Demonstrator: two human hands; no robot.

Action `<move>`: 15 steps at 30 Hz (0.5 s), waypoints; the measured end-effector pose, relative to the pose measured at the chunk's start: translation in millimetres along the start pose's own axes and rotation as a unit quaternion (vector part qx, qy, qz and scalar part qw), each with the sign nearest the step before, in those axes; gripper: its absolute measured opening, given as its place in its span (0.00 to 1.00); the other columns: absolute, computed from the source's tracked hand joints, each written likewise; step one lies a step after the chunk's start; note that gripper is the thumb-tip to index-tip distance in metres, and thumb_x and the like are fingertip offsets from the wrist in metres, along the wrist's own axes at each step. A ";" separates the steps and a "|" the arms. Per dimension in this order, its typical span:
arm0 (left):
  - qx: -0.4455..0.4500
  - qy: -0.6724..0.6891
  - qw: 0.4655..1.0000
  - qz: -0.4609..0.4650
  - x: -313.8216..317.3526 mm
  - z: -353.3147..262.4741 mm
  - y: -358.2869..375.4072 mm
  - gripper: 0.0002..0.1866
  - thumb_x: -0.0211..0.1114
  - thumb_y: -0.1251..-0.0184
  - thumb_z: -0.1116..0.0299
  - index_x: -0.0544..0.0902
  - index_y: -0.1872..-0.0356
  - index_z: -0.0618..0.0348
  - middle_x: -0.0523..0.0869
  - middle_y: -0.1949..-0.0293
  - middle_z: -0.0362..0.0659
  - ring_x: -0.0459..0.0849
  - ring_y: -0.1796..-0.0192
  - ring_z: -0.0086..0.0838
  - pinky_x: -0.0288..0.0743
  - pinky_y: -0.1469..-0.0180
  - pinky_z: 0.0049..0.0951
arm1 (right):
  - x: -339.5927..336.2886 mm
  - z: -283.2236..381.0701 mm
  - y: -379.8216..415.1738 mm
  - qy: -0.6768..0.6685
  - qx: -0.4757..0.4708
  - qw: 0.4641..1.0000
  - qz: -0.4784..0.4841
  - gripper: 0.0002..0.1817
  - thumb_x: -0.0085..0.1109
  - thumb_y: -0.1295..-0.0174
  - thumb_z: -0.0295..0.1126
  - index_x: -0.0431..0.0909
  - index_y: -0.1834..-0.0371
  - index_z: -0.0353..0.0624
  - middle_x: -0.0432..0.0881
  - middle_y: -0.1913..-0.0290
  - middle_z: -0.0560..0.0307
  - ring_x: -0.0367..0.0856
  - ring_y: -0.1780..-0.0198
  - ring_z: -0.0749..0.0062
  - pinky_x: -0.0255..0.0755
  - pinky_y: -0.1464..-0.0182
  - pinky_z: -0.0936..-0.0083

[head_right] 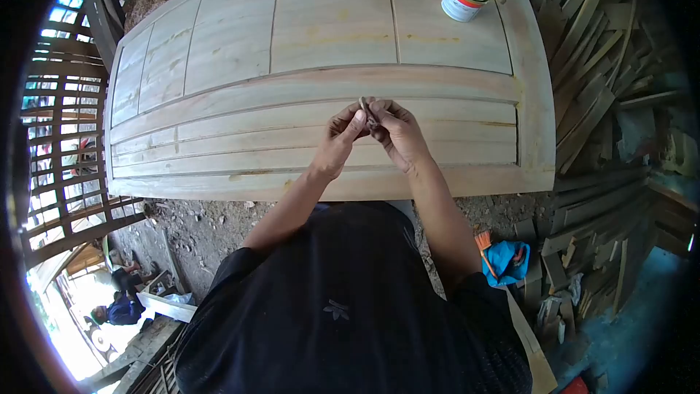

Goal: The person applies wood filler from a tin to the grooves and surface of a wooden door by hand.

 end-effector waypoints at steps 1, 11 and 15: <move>0.025 -0.003 1.000 0.016 5.7 0.3 -1.1 0.20 0.64 0.18 0.59 0.83 0.35 0.60 0.89 0.52 0.36 0.83 0.47 0.21 0.77 0.40 0.28 | -4.9 -1.0 -0.1 -0.004 0.000 1.000 -0.001 0.08 0.63 0.24 0.38 0.81 0.61 0.49 0.82 0.64 0.69 0.76 0.67 0.87 0.71 0.66 0.86; 0.088 -0.027 0.992 -0.087 -7.7 17.3 -12.0 0.14 0.64 0.18 0.63 0.86 0.43 0.61 0.89 0.55 0.35 0.84 0.55 0.19 0.78 0.50 0.25 | -32.0 -5.3 23.6 -0.029 0.075 0.996 -0.025 0.10 0.64 0.24 0.38 0.86 0.56 0.43 0.85 0.61 0.64 0.81 0.61 0.81 0.76 0.58 0.80; 0.139 -0.609 0.757 -0.192 -70.4 -58.7 -25.7 0.08 0.68 0.25 0.69 0.90 0.51 0.56 0.90 0.61 0.42 0.89 0.61 0.29 0.82 0.58 0.29 | -94.6 13.2 54.6 0.183 -0.040 0.981 -0.042 0.15 0.61 0.23 0.37 0.85 0.44 0.37 0.88 0.49 0.58 0.83 0.55 0.79 0.76 0.55 0.79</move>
Point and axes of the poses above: each hand's wrist, its own y-axis away from the middle knuckle, its own x-axis out of the palm, z = x × y, the point moved 7 cm from there along -y, towards the middle knuckle
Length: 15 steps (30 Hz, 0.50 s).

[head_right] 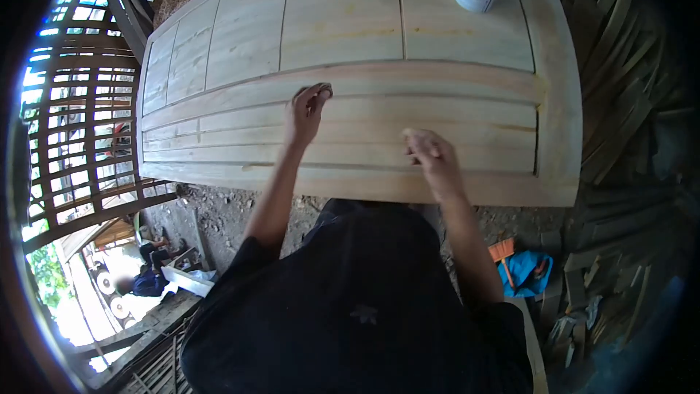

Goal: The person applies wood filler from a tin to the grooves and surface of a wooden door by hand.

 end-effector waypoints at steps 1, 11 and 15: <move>0.138 -0.026 0.989 -0.038 -5.6 -0.7 -5.5 0.07 0.68 0.29 0.69 0.91 0.55 0.54 0.89 0.61 0.46 0.89 0.60 0.38 0.85 0.57 0.34 | -15.2 -0.2 15.4 0.011 0.000 1.000 -0.027 0.15 0.61 0.23 0.36 0.84 0.42 0.37 0.88 0.48 0.57 0.83 0.55 0.80 0.76 0.55 0.79; 0.237 -0.093 0.949 0.183 3.1 55.4 -30.6 0.07 0.70 0.34 0.66 0.92 0.58 0.49 0.87 0.64 0.41 0.88 0.60 0.39 0.84 0.57 0.40 | -121.1 -58.3 189.2 0.066 -0.026 0.926 -0.371 0.18 0.58 0.21 0.40 0.84 0.40 0.39 0.88 0.50 0.60 0.81 0.56 0.79 0.73 0.56 0.79; 0.279 -0.071 0.937 0.199 40.5 34.0 -37.1 0.06 0.71 0.37 0.67 0.92 0.60 0.49 0.87 0.64 0.41 0.88 0.59 0.39 0.84 0.56 0.40 | -87.8 -124.3 264.0 0.083 0.064 0.892 -0.440 0.18 0.60 0.23 0.43 0.85 0.44 0.40 0.87 0.53 0.62 0.81 0.57 0.80 0.71 0.58 0.79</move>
Point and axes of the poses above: each hand's wrist, its own y-axis away from the middle knuckle, its own x-axis out of the palm, z = x × y, the point moved 7 cm from there along -y, towards the middle knuckle
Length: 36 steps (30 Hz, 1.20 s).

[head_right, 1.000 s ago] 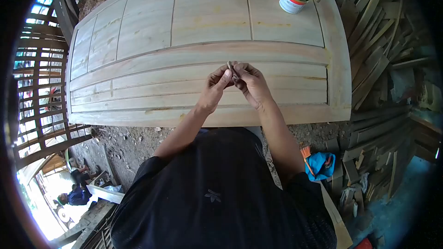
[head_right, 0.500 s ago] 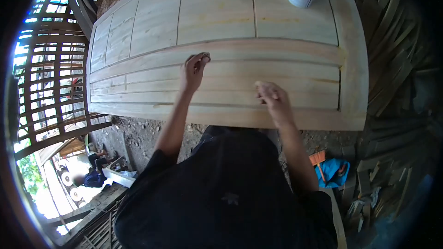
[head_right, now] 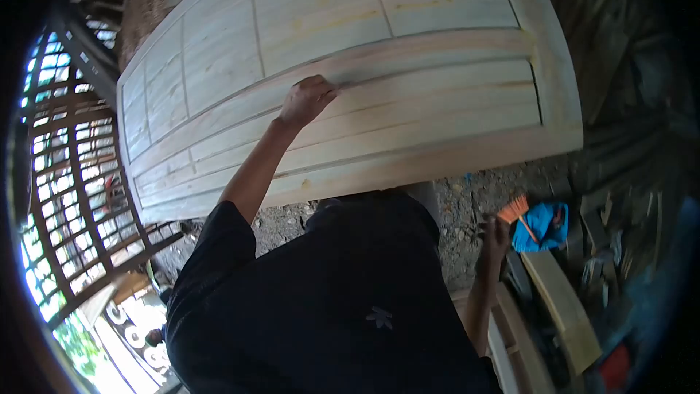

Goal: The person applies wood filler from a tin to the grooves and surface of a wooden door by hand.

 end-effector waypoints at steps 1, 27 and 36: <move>0.049 -0.023 0.998 -0.015 7.9 -16.1 -10.8 0.05 0.70 0.36 0.68 0.91 0.62 0.50 0.87 0.65 0.41 0.88 0.58 0.39 0.84 0.56 0.39 | 2.2 -20.6 20.1 0.014 0.024 1.000 -0.011 0.17 0.60 0.23 0.43 0.85 0.47 0.40 0.86 0.55 0.63 0.81 0.58 0.81 0.71 0.59 0.78; 0.160 0.029 0.984 -0.077 104.6 -147.2 -130.3 0.06 0.73 0.35 0.67 0.91 0.61 0.53 0.87 0.65 0.43 0.87 0.61 0.41 0.83 0.56 0.41 | 4.6 -156.3 139.6 -0.145 0.243 0.958 -0.052 0.35 0.52 0.21 0.53 0.66 0.21 0.40 0.71 0.24 0.44 0.67 0.23 0.57 0.60 0.23 0.61; 0.074 0.065 0.995 -0.019 113.6 -163.2 -152.7 0.07 0.69 0.30 0.64 0.91 0.62 0.55 0.88 0.63 0.46 0.89 0.59 0.40 0.84 0.56 0.42 | -53.9 -102.4 -52.9 0.148 0.040 0.983 -0.101 0.32 0.59 0.24 0.46 0.71 0.24 0.37 0.53 0.15 0.36 0.53 0.16 0.39 0.58 0.20 0.52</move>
Point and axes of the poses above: each hand's wrist, its own y-axis away from the middle knuckle, its own x-axis out of the palm, z = x × y, the point moved 7 cm from there along -y, towards the middle knuckle
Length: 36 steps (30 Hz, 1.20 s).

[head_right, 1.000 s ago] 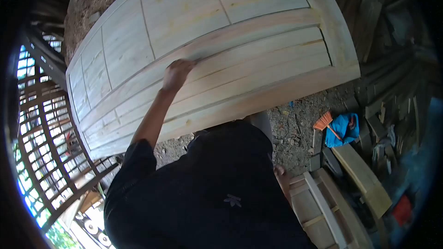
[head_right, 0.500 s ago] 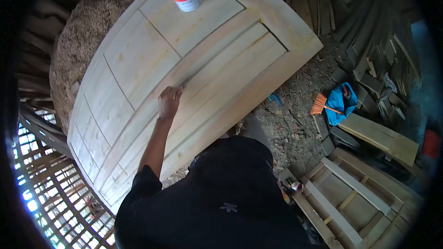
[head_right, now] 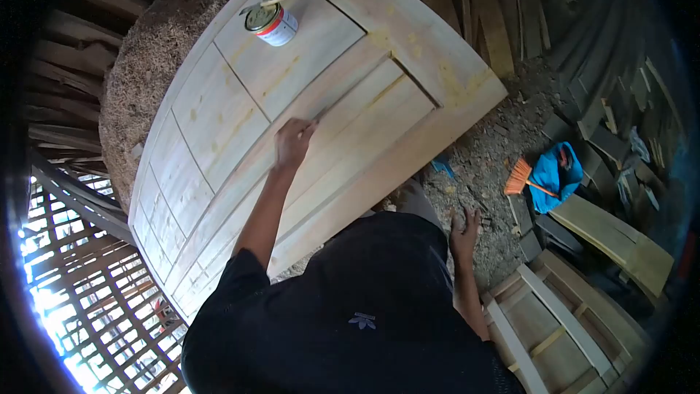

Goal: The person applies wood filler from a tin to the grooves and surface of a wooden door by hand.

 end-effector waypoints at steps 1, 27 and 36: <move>0.002 -0.006 1.000 0.002 5.2 -3.5 -11.5 0.07 0.69 0.30 0.64 0.91 0.62 0.55 0.88 0.63 0.46 0.89 0.59 0.40 0.84 0.56 0.42 | 2.2 -23.3 -11.4 -0.006 0.001 1.000 0.003 0.32 0.59 0.24 0.46 0.71 0.24 0.37 0.53 0.15 0.36 0.53 0.16 0.39 0.58 0.20 0.52; 0.052 -0.028 0.998 0.004 105.8 -72.0 -112.6 0.07 0.69 0.32 0.66 0.90 0.59 0.56 0.88 0.60 0.45 0.87 0.55 0.44 0.82 0.51 0.42 | 9.0 -196.2 -72.1 -0.021 0.167 0.979 0.115 0.29 0.61 0.26 0.47 0.81 0.32 0.36 0.86 0.42 0.35 0.85 0.42 0.52 0.75 0.36 0.61; -0.022 -0.052 0.998 0.022 46.3 -26.1 -36.1 0.08 0.68 0.30 0.66 0.91 0.58 0.56 0.91 0.58 0.45 0.88 0.53 0.43 0.83 0.48 0.40 | -2.8 -154.3 -115.7 0.021 0.156 0.981 0.110 0.31 0.63 0.29 0.49 0.80 0.33 0.34 0.86 0.40 0.34 0.84 0.37 0.45 0.76 0.36 0.57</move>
Point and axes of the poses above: each hand's wrist, its own y-axis away from the middle knuckle, its own x-axis out of the palm, z = x × y, the point moved 7 cm from there along -y, towards the middle knuckle
